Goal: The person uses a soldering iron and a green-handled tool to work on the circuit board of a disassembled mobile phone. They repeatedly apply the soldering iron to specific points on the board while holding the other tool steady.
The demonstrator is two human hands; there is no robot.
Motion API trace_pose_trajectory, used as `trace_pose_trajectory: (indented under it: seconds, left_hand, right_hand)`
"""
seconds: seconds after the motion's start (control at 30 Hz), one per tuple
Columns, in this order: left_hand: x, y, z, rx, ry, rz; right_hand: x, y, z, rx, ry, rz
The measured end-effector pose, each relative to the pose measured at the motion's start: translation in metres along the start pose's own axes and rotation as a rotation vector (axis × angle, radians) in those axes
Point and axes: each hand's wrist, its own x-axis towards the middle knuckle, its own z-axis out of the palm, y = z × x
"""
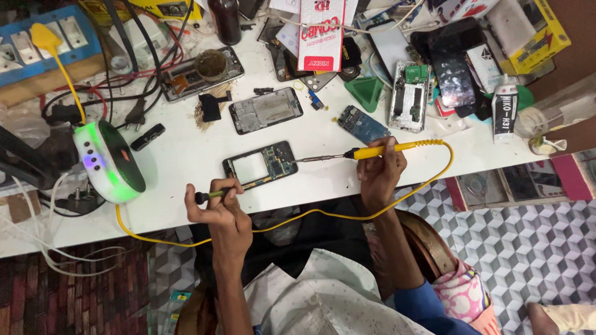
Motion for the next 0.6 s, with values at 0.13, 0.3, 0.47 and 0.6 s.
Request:
trace_pose_trajectory:
  seconds: [0.13, 0.3, 0.47, 0.6]
  left_hand:
    - [0.002, 0.007, -0.009, 0.027, 0.006, -0.004]
    - [0.02, -0.005, -0.017, -0.001, -0.018, 0.039]
    - [0.036, -0.007, -0.023, 0.119, 0.013, 0.053]
    - [0.042, -0.01, -0.021, 0.167, -0.037, 0.066]
  right_hand:
    - [-0.005, 0.002, -0.002, 0.005, 0.032, -0.007]
    - [-0.003, 0.002, -0.006, 0.111, 0.043, -0.018]
    - [-0.001, 0.001, -0.002, -0.008, -0.021, -0.058]
    - [-0.002, -0.002, 0.001, -0.003, -0.011, -0.042]
